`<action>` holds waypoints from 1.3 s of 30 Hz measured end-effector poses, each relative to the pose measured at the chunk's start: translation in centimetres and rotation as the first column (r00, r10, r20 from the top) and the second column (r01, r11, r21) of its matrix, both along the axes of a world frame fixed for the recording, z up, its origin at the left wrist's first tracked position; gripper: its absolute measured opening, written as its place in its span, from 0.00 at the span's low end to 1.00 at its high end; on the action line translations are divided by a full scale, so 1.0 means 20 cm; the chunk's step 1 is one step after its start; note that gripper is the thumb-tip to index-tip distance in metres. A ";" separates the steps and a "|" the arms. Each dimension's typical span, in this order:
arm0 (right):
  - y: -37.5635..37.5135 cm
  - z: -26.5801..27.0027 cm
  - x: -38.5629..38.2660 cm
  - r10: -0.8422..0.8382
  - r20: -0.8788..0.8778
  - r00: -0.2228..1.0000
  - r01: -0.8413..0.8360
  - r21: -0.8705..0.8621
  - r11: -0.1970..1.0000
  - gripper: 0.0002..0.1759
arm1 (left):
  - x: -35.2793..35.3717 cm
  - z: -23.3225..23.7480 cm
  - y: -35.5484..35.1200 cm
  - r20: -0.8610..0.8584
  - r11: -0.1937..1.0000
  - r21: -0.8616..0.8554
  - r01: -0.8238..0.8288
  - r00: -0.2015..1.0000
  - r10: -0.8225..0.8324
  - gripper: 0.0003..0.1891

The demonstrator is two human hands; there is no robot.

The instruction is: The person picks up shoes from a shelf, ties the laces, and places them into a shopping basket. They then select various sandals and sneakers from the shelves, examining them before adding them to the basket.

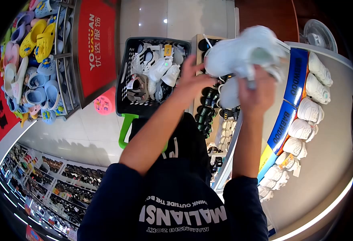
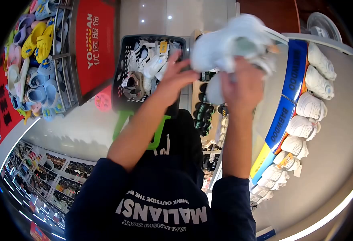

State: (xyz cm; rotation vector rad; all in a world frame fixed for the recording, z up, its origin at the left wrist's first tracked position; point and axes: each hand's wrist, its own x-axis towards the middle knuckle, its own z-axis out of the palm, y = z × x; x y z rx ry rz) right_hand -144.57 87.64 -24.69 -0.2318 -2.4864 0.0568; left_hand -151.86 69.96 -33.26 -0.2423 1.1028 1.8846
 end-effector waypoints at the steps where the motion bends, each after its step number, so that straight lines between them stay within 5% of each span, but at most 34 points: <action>1: -0.11 0.01 -0.03 0.100 0.031 0.994 -0.098 -0.068 0.993 0.25 | -0.02 0.02 -0.15 -0.040 0.998 0.001 -0.069 0.997 0.069 0.62; 5: -0.47 -0.03 -0.15 0.417 0.121 0.901 -0.393 -0.185 0.901 0.21 | -0.07 -0.06 -0.67 -0.109 0.978 -0.124 0.166 0.978 -0.180 0.59; 9: -0.74 -0.18 -0.23 0.493 0.074 0.867 -0.437 -0.363 0.823 0.22 | -0.03 -0.14 -0.95 -0.086 0.969 -0.225 0.101 0.989 -0.123 0.45; 16: -1.05 -0.69 -0.20 0.377 0.294 0.878 -0.117 -0.632 0.766 0.31 | 0.07 -0.44 -1.18 0.187 0.932 -0.289 0.219 0.968 -0.170 0.40; 23: -1.05 -0.91 -0.34 0.269 0.343 0.900 0.035 -0.672 0.739 0.36 | -0.02 -0.63 -1.27 0.104 0.896 -0.411 0.171 0.985 -0.140 0.38; 27: -0.90 -1.14 -0.60 0.282 0.328 0.901 0.054 -0.733 0.678 0.32 | -0.25 -0.85 -1.16 -0.018 0.961 -0.258 0.100 0.994 -0.108 0.39; 30: -0.84 -1.35 -0.72 0.266 0.366 0.892 0.079 -0.704 0.706 0.31 | -0.47 -0.97 -1.07 0.104 0.840 -0.408 0.356 0.933 -0.345 0.43; 34: -0.85 -1.71 -0.57 0.212 0.503 0.838 0.089 -0.509 0.856 0.35 | -0.47 -1.38 -0.98 -0.219 0.571 -0.781 0.251 0.747 -0.627 0.51; 37: -0.89 -1.66 -0.47 0.225 0.494 0.840 0.108 -0.559 0.822 0.38 | -0.42 -1.38 -1.01 -0.424 0.635 -0.764 0.116 0.652 -0.629 0.51; 38: -0.92 -1.60 -0.43 0.203 0.463 0.863 0.108 -0.562 0.820 0.38 | -0.37 -1.33 -1.03 -0.448 0.560 -0.828 0.013 0.585 -0.676 0.47; 39: -0.95 -1.53 -0.39 0.182 0.428 0.885 0.104 -0.564 0.819 0.38 | -0.34 -1.24 -1.06 -0.414 0.668 -0.739 0.091 0.721 -0.556 0.45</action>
